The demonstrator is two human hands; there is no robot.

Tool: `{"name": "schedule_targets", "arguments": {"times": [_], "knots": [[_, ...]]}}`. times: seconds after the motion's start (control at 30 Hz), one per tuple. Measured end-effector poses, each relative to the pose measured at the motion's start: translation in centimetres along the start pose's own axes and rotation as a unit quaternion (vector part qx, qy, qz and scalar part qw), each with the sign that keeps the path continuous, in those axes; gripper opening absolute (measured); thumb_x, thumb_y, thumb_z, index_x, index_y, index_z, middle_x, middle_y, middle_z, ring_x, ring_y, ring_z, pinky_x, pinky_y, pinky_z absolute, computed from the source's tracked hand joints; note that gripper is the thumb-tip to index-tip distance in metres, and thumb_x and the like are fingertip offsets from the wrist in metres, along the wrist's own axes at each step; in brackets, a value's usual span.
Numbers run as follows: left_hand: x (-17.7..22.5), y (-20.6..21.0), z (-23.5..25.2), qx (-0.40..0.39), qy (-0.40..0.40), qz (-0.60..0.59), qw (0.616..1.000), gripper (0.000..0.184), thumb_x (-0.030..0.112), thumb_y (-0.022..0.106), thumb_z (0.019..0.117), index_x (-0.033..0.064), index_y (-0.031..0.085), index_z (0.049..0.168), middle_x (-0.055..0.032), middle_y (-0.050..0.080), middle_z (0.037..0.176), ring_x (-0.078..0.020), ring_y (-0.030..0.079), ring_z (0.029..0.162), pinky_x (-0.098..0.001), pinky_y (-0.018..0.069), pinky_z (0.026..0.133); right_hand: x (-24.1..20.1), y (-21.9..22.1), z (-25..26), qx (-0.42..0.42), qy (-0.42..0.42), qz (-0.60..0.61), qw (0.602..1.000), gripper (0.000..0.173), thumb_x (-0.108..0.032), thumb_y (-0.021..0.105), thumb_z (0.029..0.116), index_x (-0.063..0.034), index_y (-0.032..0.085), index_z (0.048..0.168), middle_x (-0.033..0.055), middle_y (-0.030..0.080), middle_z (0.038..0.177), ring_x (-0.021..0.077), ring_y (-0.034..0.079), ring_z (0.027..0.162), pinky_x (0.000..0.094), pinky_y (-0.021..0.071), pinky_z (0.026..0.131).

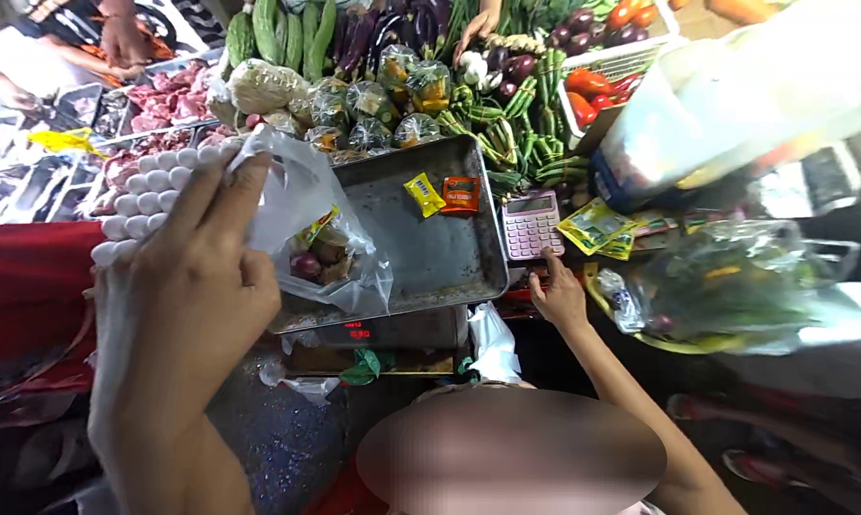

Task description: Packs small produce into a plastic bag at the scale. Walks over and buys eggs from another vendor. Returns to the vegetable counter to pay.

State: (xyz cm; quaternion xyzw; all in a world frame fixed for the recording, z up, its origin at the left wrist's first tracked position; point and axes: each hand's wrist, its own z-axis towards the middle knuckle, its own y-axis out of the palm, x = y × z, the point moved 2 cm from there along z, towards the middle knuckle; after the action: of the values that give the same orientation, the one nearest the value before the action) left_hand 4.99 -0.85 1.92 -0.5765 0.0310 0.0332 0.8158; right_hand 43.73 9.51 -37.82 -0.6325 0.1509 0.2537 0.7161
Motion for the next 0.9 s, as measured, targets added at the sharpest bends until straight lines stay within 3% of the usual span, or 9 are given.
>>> {"name": "schedule_targets", "arguments": {"times": [0.1, 0.2, 0.33, 0.47, 0.63, 0.7, 0.77, 0.83, 0.9], "knots": [[0.0, 0.4, -0.1, -0.009, 0.008, -0.018, 1.000, 0.059, 0.017, 0.037, 0.0961, 0.0178, 0.045, 0.155, -0.0174, 0.053, 0.144, -0.0332, 0.060, 0.073, -0.0558, 0.0454, 0.057, -0.7, -0.5, 0.4, 0.006, 0.004, -0.008, 1.000, 0.061, -0.039, 0.048, 0.1011, -0.0030, 0.048, 0.150, 0.0220, 0.064, 0.135, 0.0427, 0.066, 0.113, 0.0590, 0.0526, 0.095], [0.5, 0.0, -0.4, -0.015, -0.001, -0.023, 1.000, 0.055, 0.013, 0.036, 0.0984, 0.0135, 0.050, 0.151, -0.0224, 0.057, 0.141, -0.0405, 0.064, 0.083, -0.0615, 0.0463, 0.064, -2.1, -1.6, 2.5, 0.023, 0.007, -0.008, 1.000, 0.055, -0.040, 0.053, 0.0987, 0.0009, 0.060, 0.135, 0.0248, 0.066, 0.124, 0.0445, 0.064, 0.113, 0.0600, 0.0512, 0.094], [1.0, -0.2, -0.4, -0.028, -0.009, -0.015, 0.999, 0.055, 0.011, 0.037, 0.0976, 0.0133, 0.050, 0.151, -0.0229, 0.056, 0.144, -0.0467, 0.066, 0.098, -0.0672, 0.0473, 0.070, -2.5, -0.9, 4.5, 0.017, -0.021, -0.004, 1.000, 0.051, -0.037, 0.053, 0.0962, -0.0004, 0.061, 0.130, 0.0222, 0.065, 0.127, 0.0430, 0.061, 0.119, 0.0583, 0.0496, 0.097], [0.7, 0.0, -0.6, -0.039, -0.009, -0.025, 0.999, 0.056, 0.013, 0.038, 0.0967, 0.0149, 0.049, 0.152, -0.0209, 0.056, 0.142, -0.0404, 0.064, 0.082, -0.0620, 0.0461, 0.062, -2.4, -0.7, 4.6, -0.011, 0.005, -0.008, 1.000, 0.048, -0.038, 0.050, 0.0958, -0.0037, 0.061, 0.127, 0.0204, 0.067, 0.118, 0.0427, 0.062, 0.113, 0.0597, 0.0497, 0.094], [0.7, 0.0, -0.7, -0.037, 0.002, -0.024, 0.999, 0.055, 0.014, 0.039, 0.0969, 0.0126, 0.049, 0.151, -0.0234, 0.057, 0.138, -0.0419, 0.064, 0.082, -0.0627, 0.0471, 0.062, -2.6, -1.7, 2.7, 0.034, 0.055, -0.029, 0.998, 0.044, -0.033, 0.046, 0.0983, -0.0018, 0.063, 0.125, 0.0225, 0.069, 0.112, 0.0441, 0.066, 0.102, 0.0601, 0.0528, 0.082], [0.7, 0.1, -0.7, -0.036, 0.003, -0.023, 0.999, 0.056, 0.013, 0.039, 0.0962, 0.0123, 0.050, 0.151, -0.0234, 0.058, 0.137, -0.0409, 0.064, 0.080, -0.0613, 0.0469, 0.061, -2.9, -1.4, 2.6, 0.032, 0.029, -0.031, 0.999, 0.045, -0.035, 0.048, 0.0999, -0.0027, 0.064, 0.127, 0.0234, 0.068, 0.118, 0.0447, 0.065, 0.106, 0.0599, 0.0521, 0.085], [0.6, 0.3, -0.5, -0.038, 0.006, -0.025, 0.999, 0.057, 0.013, 0.039, 0.0953, 0.0134, 0.049, 0.151, -0.0222, 0.058, 0.136, -0.0396, 0.063, 0.076, -0.0605, 0.0458, 0.057, -3.3, -0.7, 2.9, 0.008, -0.015, -0.039, 0.999, 0.047, -0.040, 0.047, 0.1022, -0.0121, 0.066, 0.135, 0.0228, 0.061, 0.133, 0.0443, 0.059, 0.120, 0.0608, 0.0488, 0.093], [0.6, 0.4, -0.2, -0.038, 0.008, -0.027, 0.999, 0.058, 0.012, 0.039, 0.0946, 0.0140, 0.048, 0.152, -0.0214, 0.057, 0.137, -0.0395, 0.062, 0.076, -0.0607, 0.0455, 0.057, -3.4, 0.4, 3.4, -0.009, -0.045, -0.052, 0.998, 0.046, -0.043, 0.042, 0.1021, -0.0200, 0.069, 0.132, 0.0204, 0.058, 0.137, 0.0426, 0.056, 0.122, 0.0599, 0.0472, 0.092], [0.3, 0.6, 0.0, -0.025, 0.020, -0.028, 0.999, 0.056, 0.013, 0.039, 0.0952, 0.0129, 0.051, 0.150, -0.0207, 0.056, 0.142, -0.0400, 0.064, 0.083, -0.0610, 0.0477, 0.061, -3.1, 0.6, 3.4, -0.018, -0.050, -0.046, 0.998, 0.047, -0.042, 0.038, 0.1033, -0.0211, 0.071, 0.129, 0.0186, 0.057, 0.141, 0.0419, 0.056, 0.123, 0.0600, 0.0464, 0.093]]}}
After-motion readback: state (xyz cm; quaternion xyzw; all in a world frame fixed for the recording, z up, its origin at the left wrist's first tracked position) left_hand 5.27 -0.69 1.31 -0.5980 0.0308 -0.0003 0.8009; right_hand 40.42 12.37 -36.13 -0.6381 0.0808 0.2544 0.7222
